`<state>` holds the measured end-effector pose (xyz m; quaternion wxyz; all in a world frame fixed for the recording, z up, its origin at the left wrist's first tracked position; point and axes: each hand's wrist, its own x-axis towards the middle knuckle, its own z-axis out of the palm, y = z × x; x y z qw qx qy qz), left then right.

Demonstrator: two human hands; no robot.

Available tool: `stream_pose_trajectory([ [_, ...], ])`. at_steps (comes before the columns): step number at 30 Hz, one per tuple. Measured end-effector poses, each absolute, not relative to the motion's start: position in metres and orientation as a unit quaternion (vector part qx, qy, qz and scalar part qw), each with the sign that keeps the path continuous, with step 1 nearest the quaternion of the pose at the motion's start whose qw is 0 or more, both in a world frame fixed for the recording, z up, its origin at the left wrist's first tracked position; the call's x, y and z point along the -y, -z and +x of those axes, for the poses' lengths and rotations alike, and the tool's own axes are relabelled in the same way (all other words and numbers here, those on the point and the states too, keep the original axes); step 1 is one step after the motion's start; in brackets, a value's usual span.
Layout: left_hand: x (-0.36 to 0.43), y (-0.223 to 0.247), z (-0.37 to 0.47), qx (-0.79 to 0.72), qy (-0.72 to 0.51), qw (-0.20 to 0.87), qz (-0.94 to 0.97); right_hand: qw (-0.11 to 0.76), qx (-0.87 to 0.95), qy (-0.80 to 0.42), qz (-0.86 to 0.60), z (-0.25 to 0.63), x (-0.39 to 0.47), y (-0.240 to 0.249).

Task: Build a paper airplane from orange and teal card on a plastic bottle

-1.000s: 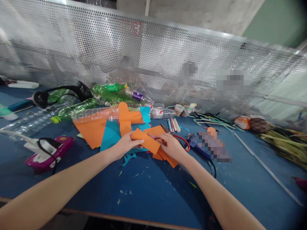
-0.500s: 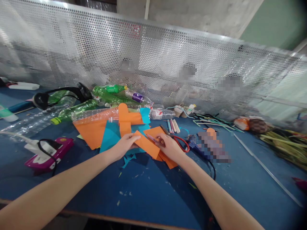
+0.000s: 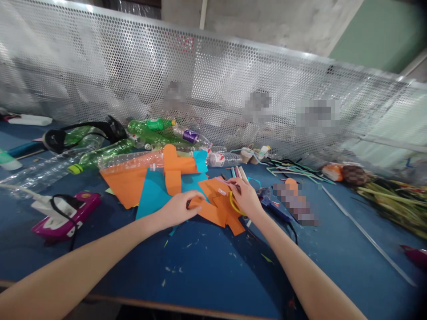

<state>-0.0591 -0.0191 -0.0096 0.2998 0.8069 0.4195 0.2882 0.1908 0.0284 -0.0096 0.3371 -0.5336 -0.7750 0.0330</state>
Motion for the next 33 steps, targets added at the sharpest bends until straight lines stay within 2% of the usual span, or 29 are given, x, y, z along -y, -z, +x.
stream_pose_trajectory([
  [15, 0.022, 0.008, -0.058, -0.425, -0.27, 0.276, 0.819, 0.248, 0.823, -0.004, -0.511, 0.18, -0.025, 0.021],
  [25, 0.016, 0.012, -0.057, -0.399, -0.341, 0.15, 0.838, 0.241, 0.806, -0.038, -0.54, 0.176, -0.025, 0.027],
  [29, 0.015, 0.011, -0.057, -0.431, -0.353, 0.171, 0.813, 0.262, 0.798, -0.075, -0.538, 0.172, -0.019, 0.018],
  [33, 0.016, 0.01, -0.055, -0.411, -0.388, 0.306, 0.766, 0.279, 0.798, -0.182, -0.502, 0.154, -0.002, 0.004],
])
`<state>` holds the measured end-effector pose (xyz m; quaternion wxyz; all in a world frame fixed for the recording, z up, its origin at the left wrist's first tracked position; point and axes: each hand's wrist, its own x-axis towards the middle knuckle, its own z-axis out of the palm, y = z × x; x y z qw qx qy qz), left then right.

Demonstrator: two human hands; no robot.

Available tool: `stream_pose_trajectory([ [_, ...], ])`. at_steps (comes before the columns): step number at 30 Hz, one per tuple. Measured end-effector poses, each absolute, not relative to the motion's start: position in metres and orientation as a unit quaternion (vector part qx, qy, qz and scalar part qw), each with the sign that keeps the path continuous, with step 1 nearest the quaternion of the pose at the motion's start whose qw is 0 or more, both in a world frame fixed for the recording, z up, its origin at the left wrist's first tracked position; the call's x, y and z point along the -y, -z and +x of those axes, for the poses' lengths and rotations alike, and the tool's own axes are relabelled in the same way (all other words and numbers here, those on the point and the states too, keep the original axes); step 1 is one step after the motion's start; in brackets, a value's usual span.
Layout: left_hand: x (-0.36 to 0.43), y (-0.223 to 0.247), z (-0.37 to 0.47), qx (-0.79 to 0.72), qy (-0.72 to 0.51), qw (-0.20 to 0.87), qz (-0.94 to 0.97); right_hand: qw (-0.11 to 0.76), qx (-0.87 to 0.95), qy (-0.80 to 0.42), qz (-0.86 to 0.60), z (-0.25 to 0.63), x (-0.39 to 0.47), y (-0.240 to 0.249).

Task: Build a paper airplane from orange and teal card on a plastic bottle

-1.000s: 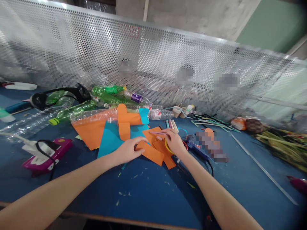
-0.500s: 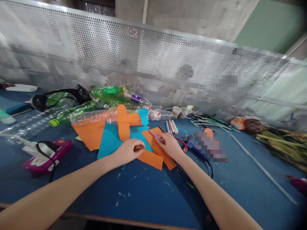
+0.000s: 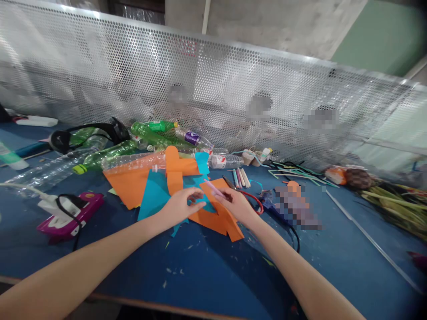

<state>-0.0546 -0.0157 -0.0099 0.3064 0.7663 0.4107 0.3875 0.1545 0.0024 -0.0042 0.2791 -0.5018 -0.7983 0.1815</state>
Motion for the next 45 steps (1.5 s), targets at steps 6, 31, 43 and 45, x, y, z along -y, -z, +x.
stream_pose_trajectory([
  [6, 0.017, 0.013, -0.048, -0.362, -0.428, 0.467, 0.683, 0.33, 0.712, -0.464, -0.412, 0.132, 0.015, 0.001],
  [31, 0.006, 0.01, -0.065, -0.411, -0.439, 0.217, 0.769, 0.33, 0.771, -0.278, -0.468, 0.15, 0.014, -0.015],
  [43, 0.006, 0.014, -0.068, -0.325, -0.417, 0.084, 0.845, 0.287, 0.748, -0.436, -0.41, 0.155, 0.013, -0.025],
  [45, 0.005, 0.017, -0.068, -0.311, -0.418, 0.074, 0.85, 0.282, 0.748, -0.443, -0.406, 0.155, 0.013, -0.024],
])
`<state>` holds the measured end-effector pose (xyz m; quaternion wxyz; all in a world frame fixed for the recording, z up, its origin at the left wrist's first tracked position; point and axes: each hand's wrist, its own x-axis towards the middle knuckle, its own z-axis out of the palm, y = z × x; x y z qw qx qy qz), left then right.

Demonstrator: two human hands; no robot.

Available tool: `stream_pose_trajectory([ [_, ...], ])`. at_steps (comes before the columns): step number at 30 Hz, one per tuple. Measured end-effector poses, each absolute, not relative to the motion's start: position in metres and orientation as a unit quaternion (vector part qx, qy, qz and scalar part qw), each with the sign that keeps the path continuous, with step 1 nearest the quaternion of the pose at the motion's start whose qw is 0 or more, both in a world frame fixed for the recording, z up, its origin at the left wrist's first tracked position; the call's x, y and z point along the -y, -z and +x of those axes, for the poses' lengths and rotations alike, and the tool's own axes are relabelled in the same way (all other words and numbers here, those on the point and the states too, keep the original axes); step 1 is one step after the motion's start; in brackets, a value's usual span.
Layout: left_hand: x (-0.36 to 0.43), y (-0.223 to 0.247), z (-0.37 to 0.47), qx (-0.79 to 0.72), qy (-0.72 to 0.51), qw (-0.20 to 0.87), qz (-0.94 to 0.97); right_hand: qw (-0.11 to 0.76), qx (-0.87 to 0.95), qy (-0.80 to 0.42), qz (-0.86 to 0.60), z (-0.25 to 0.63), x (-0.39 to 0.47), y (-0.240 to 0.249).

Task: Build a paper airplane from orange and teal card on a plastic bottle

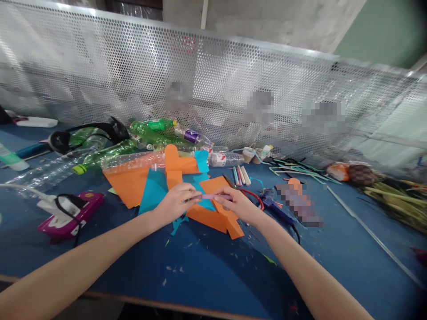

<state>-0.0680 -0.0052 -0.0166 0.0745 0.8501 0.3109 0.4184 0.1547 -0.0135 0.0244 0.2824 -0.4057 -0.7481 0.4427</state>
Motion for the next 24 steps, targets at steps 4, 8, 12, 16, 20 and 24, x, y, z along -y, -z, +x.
stream_pose_trajectory([
  [4, 0.008, 0.018, -0.066, -0.296, -0.419, 0.054, 0.857, 0.266, 0.734, -0.481, -0.399, 0.157, 0.013, -0.023],
  [8, 0.013, 0.016, -0.063, -0.287, -0.417, 0.056, 0.861, 0.238, 0.709, -0.54, -0.385, 0.161, 0.011, -0.021],
  [12, 0.014, 0.011, -0.059, -0.323, -0.411, 0.09, 0.848, 0.253, 0.696, -0.556, -0.378, 0.162, 0.007, -0.018],
  [16, 0.007, 0.003, -0.055, -0.383, -0.415, 0.104, 0.819, 0.29, 0.756, -0.362, -0.462, 0.166, -0.004, -0.017],
  [20, -0.002, -0.006, -0.066, -0.442, -0.447, 0.028, 0.777, 0.34, 0.748, -0.168, -0.545, 0.184, -0.024, -0.011],
  [24, -0.014, -0.007, -0.086, -0.519, -0.445, -0.065, 0.727, 0.335, 0.739, -0.091, -0.578, 0.203, -0.041, 0.001],
])
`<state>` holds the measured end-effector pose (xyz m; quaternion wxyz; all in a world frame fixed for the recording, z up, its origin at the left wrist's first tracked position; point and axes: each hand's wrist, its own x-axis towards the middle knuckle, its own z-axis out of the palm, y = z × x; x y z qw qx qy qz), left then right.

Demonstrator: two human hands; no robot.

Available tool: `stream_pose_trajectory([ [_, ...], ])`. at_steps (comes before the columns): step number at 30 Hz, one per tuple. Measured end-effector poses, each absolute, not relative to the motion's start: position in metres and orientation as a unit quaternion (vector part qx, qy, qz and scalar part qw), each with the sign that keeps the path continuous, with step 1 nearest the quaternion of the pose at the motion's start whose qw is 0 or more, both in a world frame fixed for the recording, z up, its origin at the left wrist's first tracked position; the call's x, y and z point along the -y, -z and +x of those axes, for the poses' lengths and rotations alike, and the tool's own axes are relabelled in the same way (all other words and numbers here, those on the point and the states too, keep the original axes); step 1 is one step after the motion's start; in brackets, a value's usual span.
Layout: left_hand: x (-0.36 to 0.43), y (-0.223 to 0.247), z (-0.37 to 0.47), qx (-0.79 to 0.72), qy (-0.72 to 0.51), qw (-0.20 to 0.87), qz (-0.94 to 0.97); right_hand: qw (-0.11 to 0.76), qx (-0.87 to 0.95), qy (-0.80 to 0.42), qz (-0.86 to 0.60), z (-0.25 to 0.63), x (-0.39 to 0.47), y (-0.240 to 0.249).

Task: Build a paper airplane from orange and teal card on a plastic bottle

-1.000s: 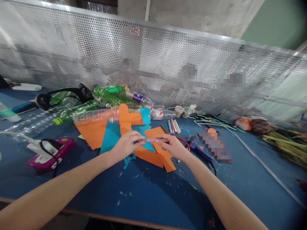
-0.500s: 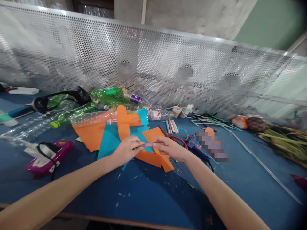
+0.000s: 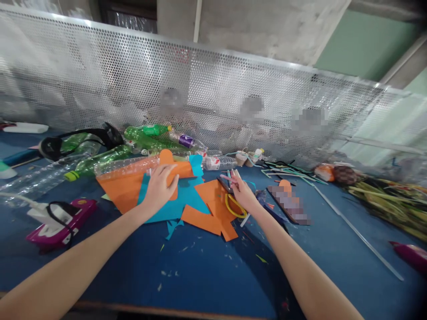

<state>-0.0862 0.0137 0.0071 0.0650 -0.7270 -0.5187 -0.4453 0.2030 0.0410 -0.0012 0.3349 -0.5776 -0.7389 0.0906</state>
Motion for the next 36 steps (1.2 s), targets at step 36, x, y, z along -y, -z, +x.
stream_pose_trajectory([
  [36, -0.051, 0.02, -0.127, 0.681, 0.434, -0.107, -0.58, -0.173, 0.676, 0.003, -0.717, 0.276, -0.017, -0.043],
])
